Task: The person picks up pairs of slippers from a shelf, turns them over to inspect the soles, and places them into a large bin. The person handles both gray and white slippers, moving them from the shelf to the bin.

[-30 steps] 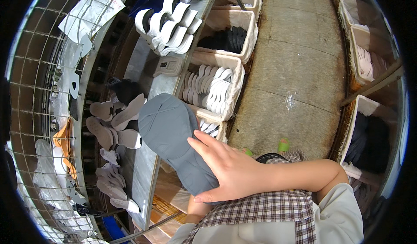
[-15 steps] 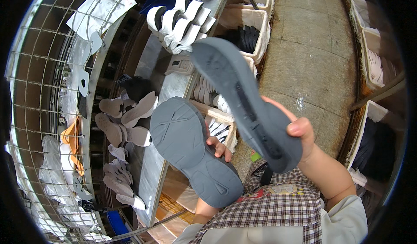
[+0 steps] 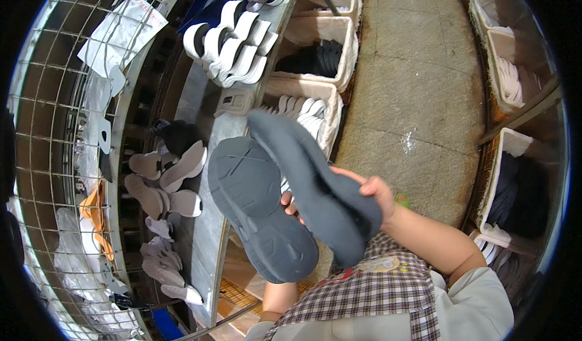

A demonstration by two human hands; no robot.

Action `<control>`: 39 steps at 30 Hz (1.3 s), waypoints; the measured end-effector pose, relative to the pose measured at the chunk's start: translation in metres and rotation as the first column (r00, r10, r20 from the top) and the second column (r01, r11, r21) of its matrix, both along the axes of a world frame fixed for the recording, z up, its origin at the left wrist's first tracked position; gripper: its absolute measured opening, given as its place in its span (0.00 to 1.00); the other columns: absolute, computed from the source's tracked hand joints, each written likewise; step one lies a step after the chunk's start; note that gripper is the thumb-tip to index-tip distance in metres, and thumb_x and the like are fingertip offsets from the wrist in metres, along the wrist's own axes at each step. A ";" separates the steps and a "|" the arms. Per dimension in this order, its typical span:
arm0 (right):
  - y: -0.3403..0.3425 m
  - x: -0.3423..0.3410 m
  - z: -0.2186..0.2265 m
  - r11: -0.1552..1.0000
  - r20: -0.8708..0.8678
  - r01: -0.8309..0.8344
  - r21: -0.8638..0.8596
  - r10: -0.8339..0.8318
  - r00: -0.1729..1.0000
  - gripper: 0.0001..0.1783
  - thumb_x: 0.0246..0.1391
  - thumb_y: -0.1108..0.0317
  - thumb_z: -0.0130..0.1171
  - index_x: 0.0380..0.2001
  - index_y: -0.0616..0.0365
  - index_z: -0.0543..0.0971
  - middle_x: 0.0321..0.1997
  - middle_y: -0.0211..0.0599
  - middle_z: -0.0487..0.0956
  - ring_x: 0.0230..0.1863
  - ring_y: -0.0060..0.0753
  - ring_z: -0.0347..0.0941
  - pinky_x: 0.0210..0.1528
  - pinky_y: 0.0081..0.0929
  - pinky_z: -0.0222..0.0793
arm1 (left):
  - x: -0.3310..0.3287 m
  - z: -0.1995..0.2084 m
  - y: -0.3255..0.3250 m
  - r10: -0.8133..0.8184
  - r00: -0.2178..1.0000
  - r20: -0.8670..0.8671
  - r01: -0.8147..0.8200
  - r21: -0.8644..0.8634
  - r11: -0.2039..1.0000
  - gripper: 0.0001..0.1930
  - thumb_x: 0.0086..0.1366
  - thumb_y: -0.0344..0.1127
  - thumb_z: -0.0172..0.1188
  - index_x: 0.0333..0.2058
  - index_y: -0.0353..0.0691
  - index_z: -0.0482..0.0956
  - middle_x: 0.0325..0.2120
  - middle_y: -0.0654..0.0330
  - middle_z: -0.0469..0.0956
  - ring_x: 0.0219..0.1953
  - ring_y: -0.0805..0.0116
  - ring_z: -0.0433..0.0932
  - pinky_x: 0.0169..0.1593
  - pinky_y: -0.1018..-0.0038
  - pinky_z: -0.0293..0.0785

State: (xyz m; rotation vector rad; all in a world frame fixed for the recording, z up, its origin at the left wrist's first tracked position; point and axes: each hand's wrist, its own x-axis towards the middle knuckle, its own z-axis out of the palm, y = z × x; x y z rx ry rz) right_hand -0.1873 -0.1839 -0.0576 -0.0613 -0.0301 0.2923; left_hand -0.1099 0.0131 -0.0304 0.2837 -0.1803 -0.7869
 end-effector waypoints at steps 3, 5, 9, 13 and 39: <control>-0.004 0.000 -0.009 0.967 -0.044 -0.089 0.238 0.102 0.994 0.47 0.40 0.48 0.54 0.62 0.63 0.58 0.60 0.61 0.62 0.58 0.62 0.64 0.56 0.58 0.64 | 0.004 -0.004 0.013 -0.143 0.990 -0.018 0.129 -0.327 0.936 0.30 0.62 0.54 0.51 0.54 0.37 0.59 0.37 0.57 0.66 0.40 0.56 0.70 0.46 0.57 0.73; -0.004 -0.001 -0.015 0.970 -0.116 -0.032 0.243 0.062 0.991 0.48 0.41 0.46 0.55 0.62 0.64 0.59 0.60 0.67 0.61 0.56 0.64 0.66 0.53 0.59 0.66 | 0.003 -0.009 0.015 -0.036 0.999 -0.001 0.033 -0.343 0.939 0.38 0.63 0.53 0.50 0.65 0.42 0.48 0.38 0.56 0.67 0.37 0.63 0.71 0.40 0.56 0.77; -0.008 -0.007 -0.027 0.957 -0.078 -0.049 0.287 0.074 0.994 0.44 0.42 0.49 0.53 0.61 0.63 0.60 0.58 0.68 0.63 0.55 0.63 0.67 0.53 0.59 0.66 | 0.004 -0.012 0.015 -0.046 0.999 0.003 0.044 -0.357 0.933 0.31 0.60 0.55 0.52 0.52 0.35 0.65 0.36 0.58 0.66 0.35 0.65 0.68 0.34 0.62 0.74; -0.010 -0.008 -0.024 0.962 -0.084 -0.031 0.270 0.056 0.995 0.44 0.42 0.51 0.52 0.62 0.63 0.59 0.60 0.63 0.63 0.57 0.62 0.66 0.54 0.61 0.64 | 0.002 0.002 0.009 -0.089 0.995 0.042 0.098 -0.342 0.934 0.35 0.62 0.54 0.50 0.61 0.39 0.54 0.39 0.56 0.66 0.37 0.63 0.69 0.39 0.59 0.76; -0.010 -0.015 -0.045 0.944 -0.109 -0.062 0.323 0.102 0.989 0.39 0.44 0.52 0.45 0.57 0.68 0.65 0.56 0.59 0.70 0.52 0.59 0.71 0.58 0.53 0.64 | -0.005 0.002 0.002 0.036 0.955 -0.294 -0.081 -0.143 0.986 0.10 0.63 0.40 0.52 0.34 0.40 0.65 0.26 0.62 0.60 0.22 0.75 0.55 0.19 0.81 0.47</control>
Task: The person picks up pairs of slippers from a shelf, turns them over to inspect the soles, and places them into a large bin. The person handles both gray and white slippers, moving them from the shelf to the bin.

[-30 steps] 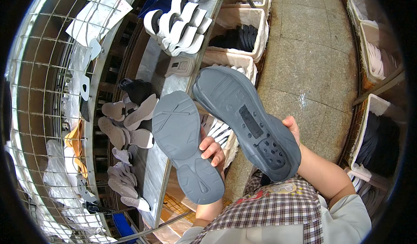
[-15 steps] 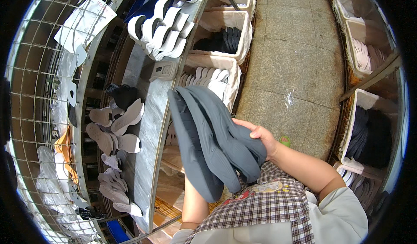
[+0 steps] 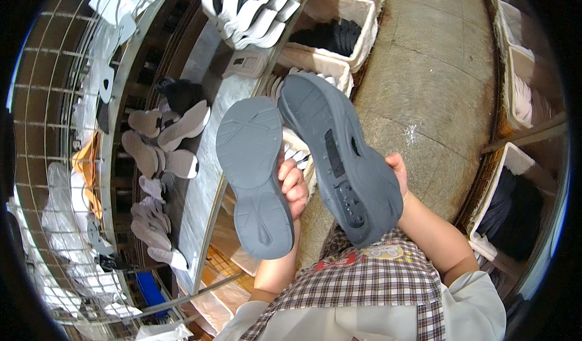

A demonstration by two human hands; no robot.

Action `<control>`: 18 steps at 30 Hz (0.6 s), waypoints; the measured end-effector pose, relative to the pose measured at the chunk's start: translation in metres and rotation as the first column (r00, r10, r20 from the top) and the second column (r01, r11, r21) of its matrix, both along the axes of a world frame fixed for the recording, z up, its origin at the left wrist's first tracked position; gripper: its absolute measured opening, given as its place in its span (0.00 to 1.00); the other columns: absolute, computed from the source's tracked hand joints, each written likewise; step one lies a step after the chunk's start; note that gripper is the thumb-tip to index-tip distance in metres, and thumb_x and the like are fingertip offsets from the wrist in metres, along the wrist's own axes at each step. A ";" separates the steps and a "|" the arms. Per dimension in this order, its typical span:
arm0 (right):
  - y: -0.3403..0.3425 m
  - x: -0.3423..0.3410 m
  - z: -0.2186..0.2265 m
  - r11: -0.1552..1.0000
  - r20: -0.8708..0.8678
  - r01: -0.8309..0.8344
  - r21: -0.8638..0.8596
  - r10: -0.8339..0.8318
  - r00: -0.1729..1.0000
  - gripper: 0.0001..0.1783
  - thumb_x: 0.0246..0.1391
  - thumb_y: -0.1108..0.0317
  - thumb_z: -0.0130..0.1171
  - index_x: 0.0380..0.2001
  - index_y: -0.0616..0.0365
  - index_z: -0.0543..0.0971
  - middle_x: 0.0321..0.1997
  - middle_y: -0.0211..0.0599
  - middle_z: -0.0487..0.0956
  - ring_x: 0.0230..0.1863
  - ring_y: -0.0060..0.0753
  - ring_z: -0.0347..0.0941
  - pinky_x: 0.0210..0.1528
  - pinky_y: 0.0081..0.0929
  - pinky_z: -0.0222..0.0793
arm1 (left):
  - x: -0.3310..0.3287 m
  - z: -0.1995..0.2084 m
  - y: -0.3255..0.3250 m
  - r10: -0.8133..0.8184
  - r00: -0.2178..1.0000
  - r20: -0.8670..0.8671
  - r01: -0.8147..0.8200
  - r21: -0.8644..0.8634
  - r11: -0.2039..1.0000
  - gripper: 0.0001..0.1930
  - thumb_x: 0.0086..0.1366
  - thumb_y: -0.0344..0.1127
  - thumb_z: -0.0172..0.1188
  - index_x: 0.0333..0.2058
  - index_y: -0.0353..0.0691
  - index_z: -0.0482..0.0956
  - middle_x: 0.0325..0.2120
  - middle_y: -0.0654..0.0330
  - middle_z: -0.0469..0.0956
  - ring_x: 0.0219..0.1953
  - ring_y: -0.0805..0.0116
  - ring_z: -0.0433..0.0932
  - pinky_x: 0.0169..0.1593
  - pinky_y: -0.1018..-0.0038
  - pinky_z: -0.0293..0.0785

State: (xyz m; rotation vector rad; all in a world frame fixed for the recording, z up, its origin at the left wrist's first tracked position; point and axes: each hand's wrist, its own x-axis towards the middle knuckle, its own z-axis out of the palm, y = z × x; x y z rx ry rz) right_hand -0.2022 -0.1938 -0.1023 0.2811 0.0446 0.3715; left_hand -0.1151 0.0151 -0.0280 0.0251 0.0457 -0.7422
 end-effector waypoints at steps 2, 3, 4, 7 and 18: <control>-0.001 0.002 -0.003 1.000 0.016 0.001 -0.011 -0.001 1.000 0.40 0.44 0.52 0.48 0.58 0.68 0.64 0.56 0.61 0.69 0.53 0.60 0.70 0.58 0.53 0.64 | 0.000 -0.002 0.002 0.011 1.000 0.021 -0.011 -0.001 1.000 0.18 0.63 0.42 0.52 0.48 0.42 0.64 0.26 0.63 0.60 0.22 0.75 0.56 0.19 0.82 0.48; -0.001 0.003 -0.004 1.000 0.011 0.003 -0.028 -0.002 1.000 0.40 0.44 0.53 0.49 0.58 0.68 0.64 0.56 0.61 0.69 0.54 0.60 0.70 0.58 0.54 0.63 | 0.000 -0.004 0.002 0.026 1.000 -0.007 -0.025 0.007 1.000 0.21 0.63 0.43 0.53 0.51 0.43 0.64 0.25 0.63 0.60 0.22 0.75 0.56 0.19 0.82 0.49; -0.001 0.004 -0.005 0.999 0.006 0.007 -0.045 -0.007 1.000 0.40 0.44 0.53 0.49 0.58 0.68 0.63 0.56 0.61 0.69 0.54 0.61 0.69 0.58 0.54 0.63 | 0.000 -0.005 0.003 0.008 1.000 0.012 -0.008 -0.017 1.000 0.24 0.62 0.44 0.53 0.55 0.44 0.64 0.25 0.63 0.60 0.22 0.75 0.56 0.19 0.83 0.49; -0.003 0.005 -0.004 0.999 -0.018 0.000 -0.051 0.000 1.000 0.39 0.45 0.53 0.48 0.59 0.67 0.63 0.57 0.60 0.69 0.54 0.60 0.69 0.59 0.55 0.62 | 0.001 -0.003 0.003 0.009 1.000 0.022 -0.009 -0.001 1.000 0.19 0.62 0.44 0.54 0.49 0.44 0.66 0.25 0.64 0.60 0.22 0.75 0.57 0.20 0.82 0.51; 0.007 0.018 0.014 0.929 0.024 -0.045 -0.366 0.058 0.998 0.42 0.42 0.57 0.44 0.63 0.63 0.56 0.64 0.51 0.61 0.63 0.50 0.60 0.66 0.46 0.52 | -0.013 0.007 -0.024 0.109 0.989 0.101 -0.145 0.826 0.545 0.27 0.65 0.35 0.54 0.60 0.38 0.57 0.55 0.52 0.66 0.52 0.61 0.71 0.54 0.66 0.72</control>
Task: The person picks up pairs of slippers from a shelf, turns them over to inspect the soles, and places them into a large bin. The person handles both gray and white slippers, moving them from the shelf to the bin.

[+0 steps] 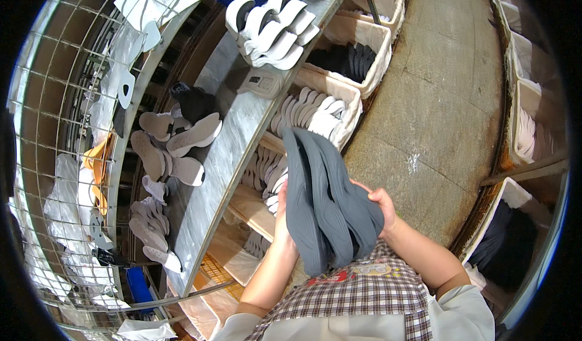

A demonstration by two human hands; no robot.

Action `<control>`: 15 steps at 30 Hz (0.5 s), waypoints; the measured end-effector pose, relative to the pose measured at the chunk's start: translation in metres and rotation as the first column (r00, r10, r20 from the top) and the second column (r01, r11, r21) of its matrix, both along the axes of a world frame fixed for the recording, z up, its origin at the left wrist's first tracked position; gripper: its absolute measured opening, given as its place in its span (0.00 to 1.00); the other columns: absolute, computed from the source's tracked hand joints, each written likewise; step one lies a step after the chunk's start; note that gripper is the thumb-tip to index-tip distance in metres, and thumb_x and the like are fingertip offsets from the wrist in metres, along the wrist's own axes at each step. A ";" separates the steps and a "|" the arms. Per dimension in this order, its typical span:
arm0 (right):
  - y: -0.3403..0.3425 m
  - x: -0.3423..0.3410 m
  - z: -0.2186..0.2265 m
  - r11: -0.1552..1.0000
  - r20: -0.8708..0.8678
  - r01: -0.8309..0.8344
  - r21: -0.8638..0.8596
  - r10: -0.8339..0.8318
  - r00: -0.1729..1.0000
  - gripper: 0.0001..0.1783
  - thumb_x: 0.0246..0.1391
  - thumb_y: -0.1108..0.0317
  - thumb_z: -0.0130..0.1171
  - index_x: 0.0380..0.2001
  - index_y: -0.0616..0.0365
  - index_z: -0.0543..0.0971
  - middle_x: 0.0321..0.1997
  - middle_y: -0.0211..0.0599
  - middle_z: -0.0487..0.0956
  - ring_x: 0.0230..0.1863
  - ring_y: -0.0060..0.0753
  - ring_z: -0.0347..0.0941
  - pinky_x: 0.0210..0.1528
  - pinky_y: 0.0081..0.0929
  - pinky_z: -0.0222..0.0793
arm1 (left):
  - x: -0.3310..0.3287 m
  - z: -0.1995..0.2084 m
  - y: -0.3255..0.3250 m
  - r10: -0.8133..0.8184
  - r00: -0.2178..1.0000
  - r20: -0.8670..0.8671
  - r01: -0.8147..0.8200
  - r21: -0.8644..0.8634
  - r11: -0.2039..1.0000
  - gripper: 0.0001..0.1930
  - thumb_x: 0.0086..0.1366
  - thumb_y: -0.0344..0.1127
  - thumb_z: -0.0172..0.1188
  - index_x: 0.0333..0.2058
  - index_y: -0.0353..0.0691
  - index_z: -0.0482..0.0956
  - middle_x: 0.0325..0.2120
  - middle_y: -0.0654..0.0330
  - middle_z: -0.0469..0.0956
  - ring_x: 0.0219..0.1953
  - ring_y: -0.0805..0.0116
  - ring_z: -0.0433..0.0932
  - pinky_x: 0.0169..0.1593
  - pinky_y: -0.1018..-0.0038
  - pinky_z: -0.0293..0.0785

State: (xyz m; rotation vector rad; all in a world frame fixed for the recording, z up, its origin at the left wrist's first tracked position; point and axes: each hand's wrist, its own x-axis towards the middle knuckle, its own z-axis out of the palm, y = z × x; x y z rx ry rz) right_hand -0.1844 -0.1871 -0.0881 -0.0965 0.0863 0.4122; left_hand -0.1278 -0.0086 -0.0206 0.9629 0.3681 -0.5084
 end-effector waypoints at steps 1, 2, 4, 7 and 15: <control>0.002 0.001 0.002 0.996 -0.039 -0.066 0.058 0.068 0.997 0.41 0.43 0.57 0.43 0.63 0.63 0.57 0.64 0.51 0.61 0.63 0.50 0.60 0.66 0.47 0.52 | 0.000 0.001 0.004 -0.042 0.994 -0.105 0.033 -0.086 0.996 0.27 0.65 0.37 0.54 0.60 0.39 0.57 0.54 0.52 0.66 0.51 0.61 0.72 0.54 0.65 0.72; 0.003 0.005 0.005 0.989 -0.099 -0.132 0.066 0.138 0.985 0.41 0.44 0.56 0.43 0.63 0.63 0.57 0.64 0.51 0.62 0.63 0.50 0.60 0.65 0.47 0.53 | 0.004 0.002 0.009 -0.065 0.969 -0.239 0.036 -0.121 0.992 0.27 0.65 0.38 0.54 0.60 0.39 0.58 0.54 0.51 0.67 0.50 0.61 0.73 0.54 0.64 0.71; 0.010 0.019 0.015 0.977 -0.078 -0.182 0.114 0.191 0.978 0.36 0.49 0.55 0.40 0.61 0.63 0.61 0.62 0.50 0.66 0.59 0.49 0.65 0.63 0.44 0.57 | 0.007 0.013 0.020 -0.062 0.982 -0.179 0.037 -0.137 0.990 0.25 0.66 0.45 0.51 0.56 0.35 0.64 0.50 0.49 0.71 0.49 0.57 0.74 0.54 0.61 0.71; 0.020 0.060 0.036 0.951 -0.099 -0.291 0.103 0.301 0.949 0.31 0.55 0.55 0.39 0.58 0.63 0.65 0.58 0.48 0.70 0.56 0.45 0.69 0.61 0.41 0.60 | 0.036 0.032 0.027 -0.022 0.998 -0.056 0.011 -0.189 0.982 0.25 0.66 0.47 0.47 0.52 0.31 0.68 0.47 0.48 0.73 0.48 0.55 0.74 0.54 0.61 0.70; 0.042 0.174 0.076 0.930 0.052 0.059 -0.362 -0.043 0.998 0.28 0.56 0.67 0.46 0.61 0.54 0.57 0.55 0.41 0.69 0.49 0.37 0.74 0.45 0.42 0.76 | 0.204 0.060 0.062 0.092 0.996 -0.016 -0.093 -0.130 0.987 0.25 0.62 0.50 0.50 0.51 0.38 0.70 0.48 0.54 0.74 0.51 0.56 0.71 0.57 0.58 0.65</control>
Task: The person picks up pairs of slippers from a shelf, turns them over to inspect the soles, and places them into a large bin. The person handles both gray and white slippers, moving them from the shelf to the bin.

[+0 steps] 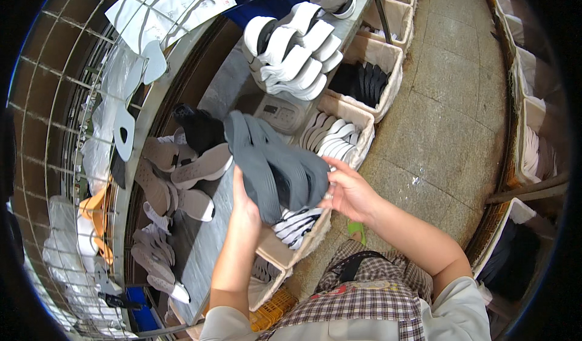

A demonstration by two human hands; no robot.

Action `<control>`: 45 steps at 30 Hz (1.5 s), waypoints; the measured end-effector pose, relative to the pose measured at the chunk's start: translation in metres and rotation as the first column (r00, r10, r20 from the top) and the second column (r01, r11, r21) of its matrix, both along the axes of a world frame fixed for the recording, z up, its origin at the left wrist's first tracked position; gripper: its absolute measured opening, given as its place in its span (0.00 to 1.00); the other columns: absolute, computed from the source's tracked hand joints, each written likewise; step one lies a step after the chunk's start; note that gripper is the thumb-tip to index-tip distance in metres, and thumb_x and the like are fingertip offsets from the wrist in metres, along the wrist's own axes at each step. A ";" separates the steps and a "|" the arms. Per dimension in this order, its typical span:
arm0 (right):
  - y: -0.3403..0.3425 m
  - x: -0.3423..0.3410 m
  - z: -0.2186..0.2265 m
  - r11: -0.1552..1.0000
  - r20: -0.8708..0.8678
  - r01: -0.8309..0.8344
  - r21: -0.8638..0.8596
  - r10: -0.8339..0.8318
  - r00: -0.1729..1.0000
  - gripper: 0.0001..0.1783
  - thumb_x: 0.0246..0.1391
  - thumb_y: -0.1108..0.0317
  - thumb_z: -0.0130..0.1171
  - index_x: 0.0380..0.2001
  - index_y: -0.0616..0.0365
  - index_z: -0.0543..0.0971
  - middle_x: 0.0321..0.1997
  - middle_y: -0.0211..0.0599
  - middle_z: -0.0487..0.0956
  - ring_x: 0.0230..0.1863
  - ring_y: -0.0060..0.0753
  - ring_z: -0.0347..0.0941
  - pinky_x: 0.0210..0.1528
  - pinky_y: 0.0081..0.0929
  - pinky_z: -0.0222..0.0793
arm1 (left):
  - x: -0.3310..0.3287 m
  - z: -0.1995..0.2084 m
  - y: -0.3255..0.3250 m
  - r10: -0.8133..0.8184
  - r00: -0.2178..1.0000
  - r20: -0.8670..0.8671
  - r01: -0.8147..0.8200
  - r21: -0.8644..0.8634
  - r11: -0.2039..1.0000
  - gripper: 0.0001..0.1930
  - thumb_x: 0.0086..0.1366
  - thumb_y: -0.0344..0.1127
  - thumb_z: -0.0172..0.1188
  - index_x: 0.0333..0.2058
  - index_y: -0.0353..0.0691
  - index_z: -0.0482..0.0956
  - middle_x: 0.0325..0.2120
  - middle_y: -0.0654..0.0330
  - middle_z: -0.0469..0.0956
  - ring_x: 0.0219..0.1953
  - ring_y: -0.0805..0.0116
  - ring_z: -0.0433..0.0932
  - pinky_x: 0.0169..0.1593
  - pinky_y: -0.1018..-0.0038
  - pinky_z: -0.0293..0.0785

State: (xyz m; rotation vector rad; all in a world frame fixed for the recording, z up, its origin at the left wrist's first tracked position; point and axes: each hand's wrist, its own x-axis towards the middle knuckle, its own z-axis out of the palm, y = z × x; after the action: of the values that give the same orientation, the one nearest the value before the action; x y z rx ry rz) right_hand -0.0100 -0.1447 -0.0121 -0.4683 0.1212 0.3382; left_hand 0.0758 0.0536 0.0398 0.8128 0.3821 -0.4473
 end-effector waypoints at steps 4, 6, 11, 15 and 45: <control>0.013 0.082 -0.007 0.929 0.094 0.174 -0.328 -0.152 0.984 0.31 0.57 0.69 0.52 0.62 0.59 0.55 0.51 0.39 0.72 0.45 0.31 0.75 0.40 0.29 0.78 | 0.108 -0.008 0.000 -0.105 0.993 0.046 0.103 0.043 0.994 0.23 0.59 0.53 0.55 0.46 0.44 0.74 0.44 0.60 0.76 0.48 0.59 0.73 0.55 0.57 0.66; 0.017 0.120 -0.014 0.906 0.109 0.195 -0.375 -0.166 0.980 0.33 0.56 0.68 0.53 0.62 0.62 0.55 0.50 0.37 0.73 0.45 0.28 0.74 0.40 0.27 0.77 | 0.152 -0.019 0.002 -0.095 0.994 -0.057 0.099 0.080 0.992 0.24 0.59 0.55 0.55 0.48 0.46 0.74 0.46 0.60 0.75 0.50 0.59 0.72 0.54 0.55 0.66; 0.021 0.174 -0.030 0.852 0.080 0.155 -0.501 -0.133 0.988 0.25 0.55 0.66 0.52 0.56 0.59 0.66 0.41 0.28 0.73 0.37 0.18 0.70 0.37 0.19 0.74 | 0.210 -0.043 0.011 -0.072 0.986 -0.153 0.099 0.176 0.979 0.33 0.58 0.60 0.56 0.58 0.50 0.63 0.58 0.56 0.62 0.61 0.57 0.59 0.59 0.49 0.56; 0.027 0.188 -0.036 0.819 0.040 0.192 -0.540 -0.203 0.978 0.26 0.55 0.66 0.53 0.56 0.63 0.66 0.38 0.29 0.74 0.35 0.18 0.70 0.35 0.18 0.73 | 0.203 -0.051 0.035 -0.061 0.994 -0.085 0.093 0.460 0.883 0.45 0.59 0.59 0.56 0.66 0.45 0.44 0.66 0.51 0.44 0.68 0.56 0.44 0.64 0.47 0.43; 0.040 -0.002 -0.107 0.514 0.135 0.240 -0.823 -0.233 0.963 0.07 0.51 0.76 0.55 0.35 0.60 0.75 0.39 0.30 0.69 0.34 0.20 0.66 0.34 0.17 0.66 | 0.263 -0.102 0.202 0.575 0.787 0.224 -0.617 0.290 0.731 0.20 0.65 0.40 0.54 0.53 0.38 0.68 0.51 0.52 0.68 0.52 0.56 0.68 0.53 0.62 0.72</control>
State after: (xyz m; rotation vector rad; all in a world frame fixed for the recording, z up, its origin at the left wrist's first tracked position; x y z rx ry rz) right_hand -0.0123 -0.1052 -0.1193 -1.4148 0.3473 -0.0308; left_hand 0.3388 0.2551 -0.0625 1.0012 0.5966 0.2931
